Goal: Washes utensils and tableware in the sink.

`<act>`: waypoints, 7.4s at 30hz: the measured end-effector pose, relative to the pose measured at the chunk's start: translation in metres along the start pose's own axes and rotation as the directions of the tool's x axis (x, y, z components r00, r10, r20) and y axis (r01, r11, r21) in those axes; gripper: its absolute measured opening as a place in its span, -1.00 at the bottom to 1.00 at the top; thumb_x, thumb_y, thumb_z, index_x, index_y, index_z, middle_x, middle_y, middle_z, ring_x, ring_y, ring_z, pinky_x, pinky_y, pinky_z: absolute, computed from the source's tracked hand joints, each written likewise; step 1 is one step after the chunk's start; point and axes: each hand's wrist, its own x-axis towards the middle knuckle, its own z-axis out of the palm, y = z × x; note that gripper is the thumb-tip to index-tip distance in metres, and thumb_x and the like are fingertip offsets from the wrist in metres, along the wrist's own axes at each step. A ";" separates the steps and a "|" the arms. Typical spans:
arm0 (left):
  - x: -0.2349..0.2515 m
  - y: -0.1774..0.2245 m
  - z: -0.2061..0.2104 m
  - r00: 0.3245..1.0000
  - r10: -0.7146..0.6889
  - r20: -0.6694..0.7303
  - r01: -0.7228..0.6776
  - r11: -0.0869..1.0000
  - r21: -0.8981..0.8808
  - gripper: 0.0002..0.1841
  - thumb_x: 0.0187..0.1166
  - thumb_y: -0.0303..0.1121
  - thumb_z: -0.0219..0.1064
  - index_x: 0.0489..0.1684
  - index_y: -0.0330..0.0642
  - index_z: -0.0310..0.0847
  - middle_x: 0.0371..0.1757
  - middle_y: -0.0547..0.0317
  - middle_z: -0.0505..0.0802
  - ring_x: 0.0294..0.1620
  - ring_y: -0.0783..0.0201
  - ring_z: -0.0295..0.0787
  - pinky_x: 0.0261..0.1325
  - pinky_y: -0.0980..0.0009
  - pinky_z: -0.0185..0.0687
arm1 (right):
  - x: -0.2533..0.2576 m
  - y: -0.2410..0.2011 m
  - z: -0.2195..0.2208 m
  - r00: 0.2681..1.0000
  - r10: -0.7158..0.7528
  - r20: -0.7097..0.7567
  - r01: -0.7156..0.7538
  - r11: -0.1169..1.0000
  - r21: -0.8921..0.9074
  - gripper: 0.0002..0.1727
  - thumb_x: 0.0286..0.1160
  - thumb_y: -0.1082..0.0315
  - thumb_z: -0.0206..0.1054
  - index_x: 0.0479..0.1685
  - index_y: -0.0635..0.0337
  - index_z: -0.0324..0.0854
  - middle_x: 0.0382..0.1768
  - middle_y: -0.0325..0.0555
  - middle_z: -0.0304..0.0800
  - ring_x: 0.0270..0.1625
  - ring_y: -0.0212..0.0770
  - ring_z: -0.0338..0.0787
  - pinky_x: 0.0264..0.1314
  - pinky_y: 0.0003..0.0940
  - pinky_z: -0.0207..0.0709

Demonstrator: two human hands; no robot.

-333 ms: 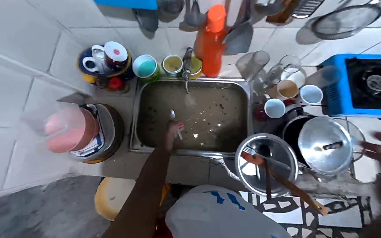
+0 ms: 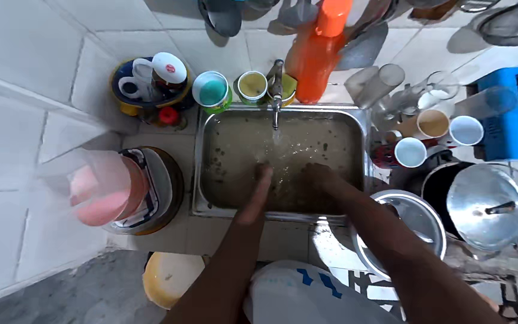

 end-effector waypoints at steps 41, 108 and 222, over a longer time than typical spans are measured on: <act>-0.003 0.025 -0.010 0.958 -0.080 0.275 -0.163 0.639 0.752 -0.41 0.57 -0.09 0.36 0.44 -0.37 0.52 0.29 -0.29 0.77 0.32 -0.24 0.73 0.24 -0.24 0.61 | 0.101 -0.054 0.066 0.999 0.023 -0.045 0.004 0.849 0.528 -0.52 0.55 0.23 0.40 0.34 0.36 0.64 0.34 0.33 0.71 0.45 0.29 0.66 0.50 0.33 0.46; -0.179 -0.097 -0.187 0.725 -0.387 -0.570 -0.328 0.534 -0.780 -0.50 0.92 -0.25 -0.10 0.73 -0.32 0.05 0.30 -0.19 0.64 0.11 0.10 0.75 0.19 0.16 0.72 | -0.143 -0.017 -0.056 0.772 0.256 -0.582 0.481 0.364 0.797 -0.74 0.74 0.43 0.07 0.10 0.40 0.61 -0.35 -0.20 0.89 -0.40 -0.33 0.88 -0.28 -0.38 0.83; 0.039 -0.038 -0.093 0.987 -0.034 0.156 -0.063 0.815 0.576 -0.38 0.67 -0.17 0.30 0.60 -0.44 0.40 0.63 -0.41 0.48 0.71 -0.33 0.30 0.68 -0.23 0.23 | 0.058 -0.026 -0.069 0.813 0.322 -0.485 0.078 0.765 0.640 -0.53 0.82 0.13 0.11 0.46 0.27 0.58 0.22 0.29 0.80 0.23 0.24 0.83 0.36 0.29 0.63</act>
